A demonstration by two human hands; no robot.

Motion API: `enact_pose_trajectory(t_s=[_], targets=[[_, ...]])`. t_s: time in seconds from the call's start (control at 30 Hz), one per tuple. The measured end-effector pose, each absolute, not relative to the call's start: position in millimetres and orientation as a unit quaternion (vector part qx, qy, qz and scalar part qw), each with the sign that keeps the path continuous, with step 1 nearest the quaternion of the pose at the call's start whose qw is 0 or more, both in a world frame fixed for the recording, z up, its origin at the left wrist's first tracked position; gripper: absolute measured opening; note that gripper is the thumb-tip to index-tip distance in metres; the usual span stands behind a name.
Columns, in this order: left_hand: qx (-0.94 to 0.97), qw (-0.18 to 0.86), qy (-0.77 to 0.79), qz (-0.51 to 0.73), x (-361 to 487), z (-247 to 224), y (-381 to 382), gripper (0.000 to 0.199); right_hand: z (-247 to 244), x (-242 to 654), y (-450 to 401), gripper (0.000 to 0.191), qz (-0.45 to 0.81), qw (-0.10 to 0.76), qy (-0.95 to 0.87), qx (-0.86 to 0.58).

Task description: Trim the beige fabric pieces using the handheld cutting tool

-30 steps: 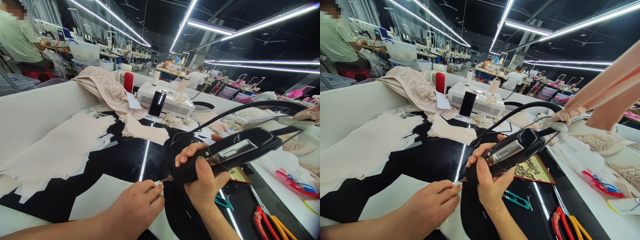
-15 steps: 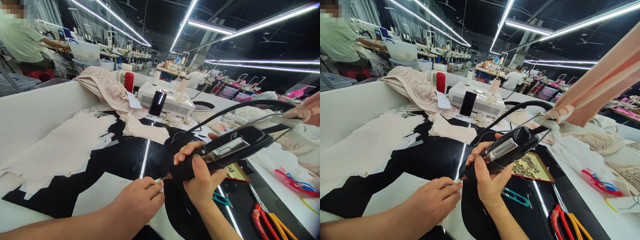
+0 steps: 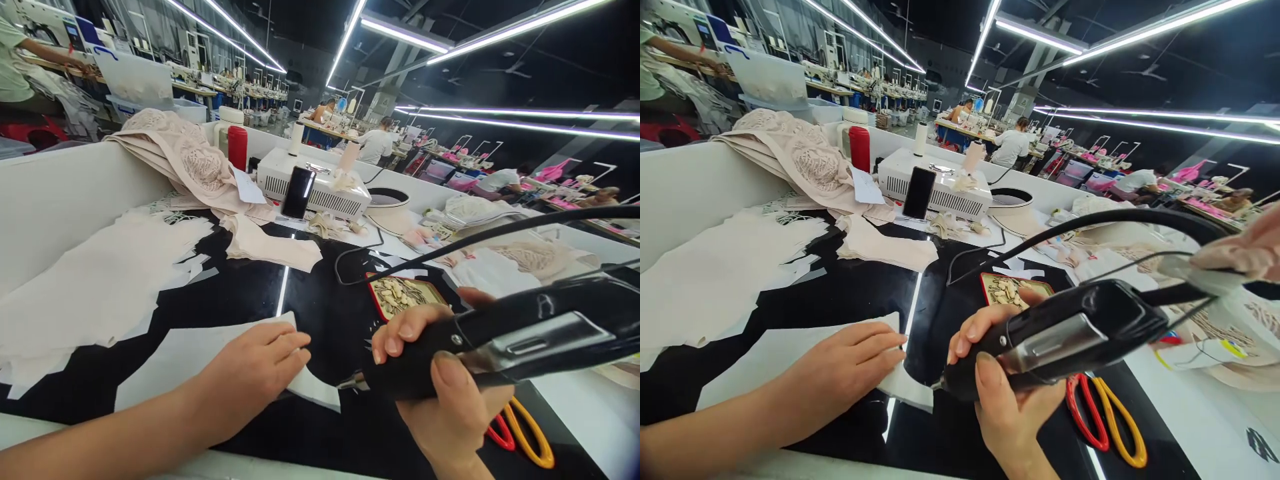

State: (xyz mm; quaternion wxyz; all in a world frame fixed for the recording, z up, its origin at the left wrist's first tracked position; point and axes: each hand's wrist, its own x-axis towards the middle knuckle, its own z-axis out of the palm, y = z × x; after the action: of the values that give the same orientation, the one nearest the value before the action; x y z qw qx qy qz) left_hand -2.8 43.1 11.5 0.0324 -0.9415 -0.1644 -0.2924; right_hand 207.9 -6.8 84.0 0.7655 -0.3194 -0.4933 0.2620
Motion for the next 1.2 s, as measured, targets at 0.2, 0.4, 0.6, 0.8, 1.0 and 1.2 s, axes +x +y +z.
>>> enact_pose_trajectory(t_s=[0.2, 0.4, 0.6, 0.8, 1.0, 1.2], targets=[[-0.955, -0.012, -0.092, -0.283, 9, 21, 24, 0.022, 78, 210, -10, 0.044, 0.253, 0.758, -0.509, -0.319], [-0.947, 0.029, -0.080, -0.309, 31, 11, 21, 0.019, 73, 208, -10, 0.044, 0.260, 0.765, -0.507, -0.300], [-0.946, 0.062, -0.087, -0.307, 41, 7, 17, 0.026, 71, 207, -11, 0.047, 0.271, 0.765, -0.501, -0.301], [-0.958, 0.040, -0.084, -0.273, 37, 7, 21, 0.032, 70, 206, -10, 0.048, 0.271, 0.759, -0.510, -0.302], [-0.941, -0.020, -0.127, -0.313, 32, 12, 29, 0.018, 70, 205, -8, 0.039, 0.265, 0.758, -0.522, -0.287], [-0.937, 0.012, -0.121, -0.328, 35, 17, 30, 0.020, 71, 206, -8, 0.036, 0.279, 0.761, -0.514, -0.282]])
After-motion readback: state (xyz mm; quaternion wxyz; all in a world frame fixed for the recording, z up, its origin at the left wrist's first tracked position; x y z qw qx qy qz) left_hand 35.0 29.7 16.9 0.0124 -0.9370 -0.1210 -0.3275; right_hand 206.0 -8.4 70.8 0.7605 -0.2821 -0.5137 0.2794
